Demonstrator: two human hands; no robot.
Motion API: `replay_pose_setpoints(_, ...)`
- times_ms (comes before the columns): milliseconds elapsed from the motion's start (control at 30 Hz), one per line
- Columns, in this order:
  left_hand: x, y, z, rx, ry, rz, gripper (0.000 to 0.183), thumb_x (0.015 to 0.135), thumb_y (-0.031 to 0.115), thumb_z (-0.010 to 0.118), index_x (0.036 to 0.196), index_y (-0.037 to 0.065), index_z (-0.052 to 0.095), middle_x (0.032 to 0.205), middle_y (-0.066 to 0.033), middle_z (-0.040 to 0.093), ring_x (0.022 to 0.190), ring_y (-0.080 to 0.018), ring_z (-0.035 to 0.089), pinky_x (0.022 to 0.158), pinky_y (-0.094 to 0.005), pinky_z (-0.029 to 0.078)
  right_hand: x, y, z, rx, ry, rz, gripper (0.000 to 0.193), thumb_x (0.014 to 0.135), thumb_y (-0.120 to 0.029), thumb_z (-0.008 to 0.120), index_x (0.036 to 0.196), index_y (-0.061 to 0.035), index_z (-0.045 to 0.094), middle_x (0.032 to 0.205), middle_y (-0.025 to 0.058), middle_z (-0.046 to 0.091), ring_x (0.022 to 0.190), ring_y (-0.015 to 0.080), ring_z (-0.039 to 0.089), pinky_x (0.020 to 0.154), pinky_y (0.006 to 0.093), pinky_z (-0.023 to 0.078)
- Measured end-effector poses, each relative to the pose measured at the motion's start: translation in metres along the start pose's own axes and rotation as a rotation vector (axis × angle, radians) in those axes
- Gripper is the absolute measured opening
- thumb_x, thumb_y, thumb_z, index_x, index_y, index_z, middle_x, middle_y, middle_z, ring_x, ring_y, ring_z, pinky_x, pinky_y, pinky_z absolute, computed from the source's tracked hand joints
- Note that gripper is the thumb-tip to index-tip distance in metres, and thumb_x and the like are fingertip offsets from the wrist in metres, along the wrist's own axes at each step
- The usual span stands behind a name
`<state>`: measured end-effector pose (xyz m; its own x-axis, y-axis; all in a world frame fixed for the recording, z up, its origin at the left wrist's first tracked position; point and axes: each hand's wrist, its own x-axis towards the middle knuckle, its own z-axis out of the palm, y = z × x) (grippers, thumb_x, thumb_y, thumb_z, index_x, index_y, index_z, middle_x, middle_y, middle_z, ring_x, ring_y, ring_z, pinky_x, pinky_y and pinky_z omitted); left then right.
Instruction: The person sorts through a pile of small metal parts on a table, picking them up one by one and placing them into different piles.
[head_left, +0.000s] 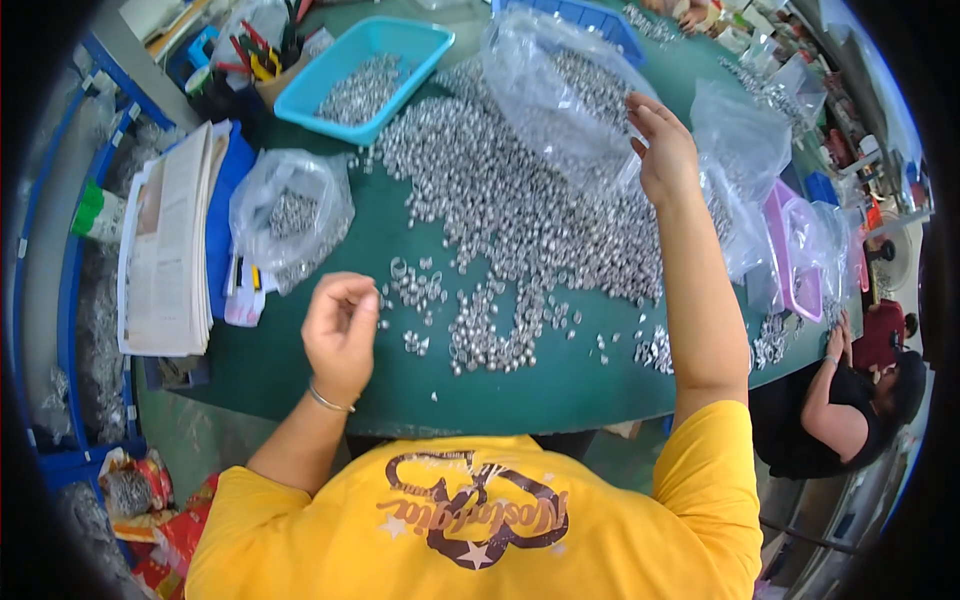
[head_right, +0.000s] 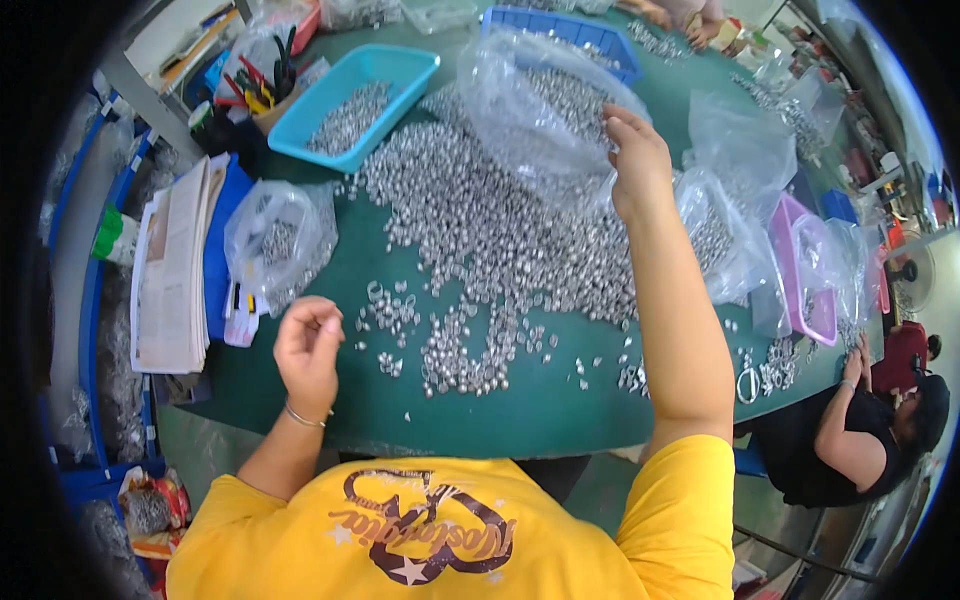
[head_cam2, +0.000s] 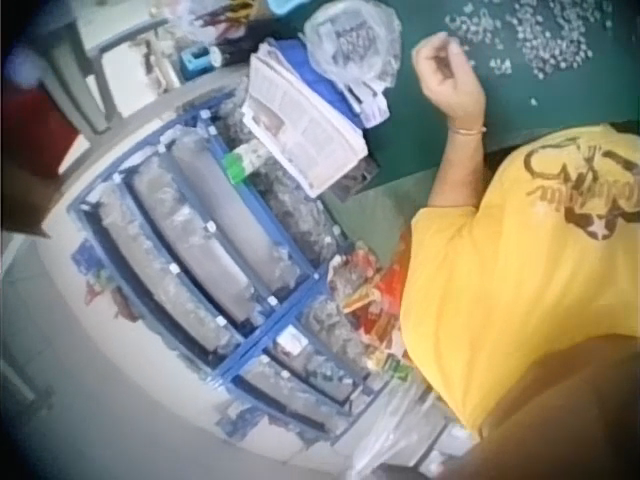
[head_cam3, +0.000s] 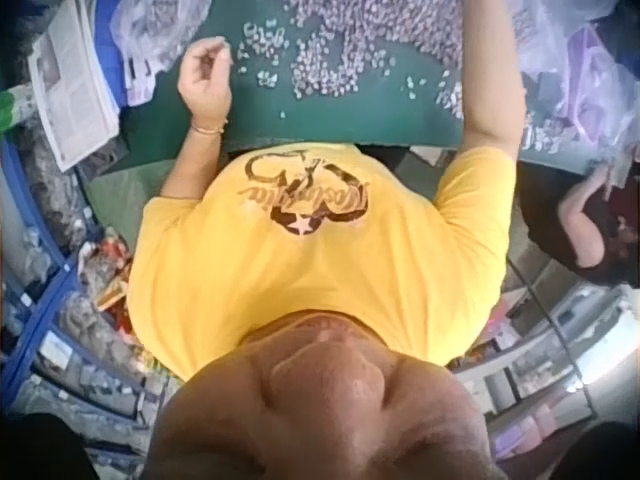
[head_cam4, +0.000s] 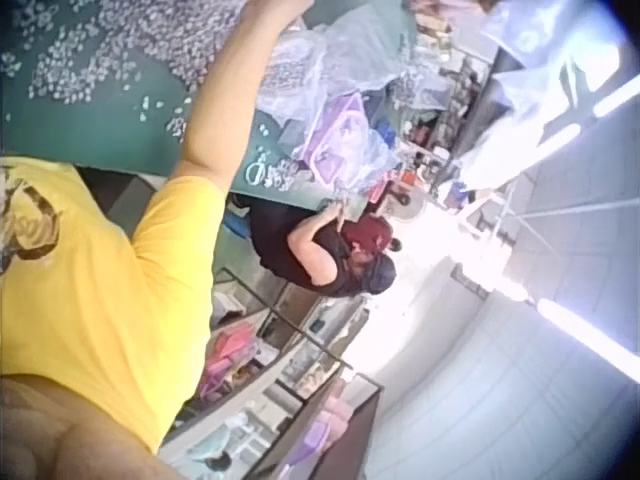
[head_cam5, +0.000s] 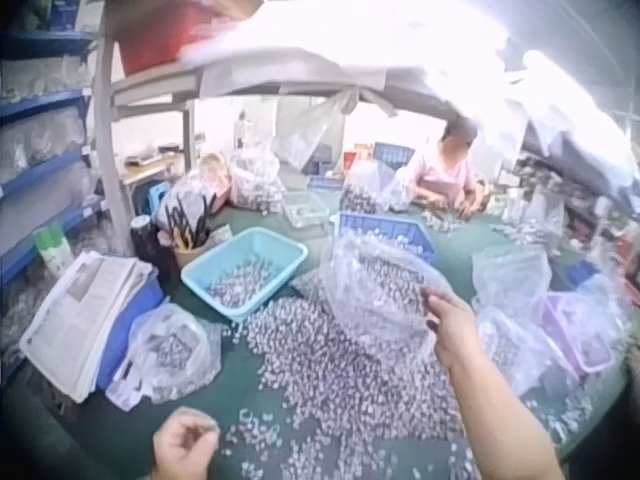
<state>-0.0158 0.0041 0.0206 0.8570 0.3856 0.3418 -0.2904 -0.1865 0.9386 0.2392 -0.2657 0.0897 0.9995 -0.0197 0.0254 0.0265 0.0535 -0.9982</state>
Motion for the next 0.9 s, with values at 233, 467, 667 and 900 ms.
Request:
replay_pose_setpoints(233, -0.011, -0.004, -0.018, 0.264, -0.265, -0.092, 0.008, 0.078, -0.005, 0.062, 0.085, -0.001, 0.061, 0.086, -0.0029, 0.056, 0.072, -0.0054, 0.051, 0.062, -0.0162, 0.041, -0.161, 0.053, -0.022, -0.749, -0.583, -0.281, 0.011, 0.076, -0.001, 0.063, 0.086, -0.0037, 0.067, 0.080, 0.0082, 0.062, 0.073, 0.0238, 0.059, 0.066, 0.0318, 0.047)
replay_pose_setpoints(467, 0.008, -0.017, 0.048, 0.462, -0.639, 0.321, 0.012, 0.073, 0.001, 0.065, 0.084, 0.003, 0.064, 0.083, -0.0090, 0.058, 0.077, -0.0263, 0.058, 0.069, -0.0333, 0.047, -0.192, 0.094, -0.005, -0.892, -0.369, -0.611, 0.014, 0.070, -0.001, 0.065, 0.082, -0.0077, 0.066, 0.078, 0.0043, 0.058, 0.076, 0.0240, 0.054, 0.067, 0.0345, 0.043)
replay_pose_setpoints(667, 0.010, -0.029, 0.067, 0.577, -0.723, 0.413, 0.010, 0.069, -0.001, 0.064, 0.078, 0.003, 0.062, 0.079, -0.0088, 0.055, 0.076, -0.0271, 0.056, 0.066, -0.0349, 0.046, -0.202, 0.087, 0.000, -1.003, -0.356, -0.637, 0.013, 0.070, -0.001, 0.065, 0.081, -0.0067, 0.065, 0.083, 0.0044, 0.058, 0.078, 0.0248, 0.053, 0.067, 0.0351, 0.041)
replay_pose_setpoints(900, 0.004, -0.017, 0.068, 0.331, -0.674, 0.165, 0.008, 0.074, -0.002, 0.063, 0.080, 0.001, 0.062, 0.085, -0.0084, 0.058, 0.074, -0.0198, 0.059, 0.065, -0.0284, 0.047, -0.206, 0.079, 0.005, -1.070, -0.408, -0.558, 0.006, 0.073, -0.004, 0.064, 0.078, -0.0071, 0.063, 0.078, 0.0042, 0.056, 0.077, 0.0242, 0.052, 0.068, 0.0343, 0.039)
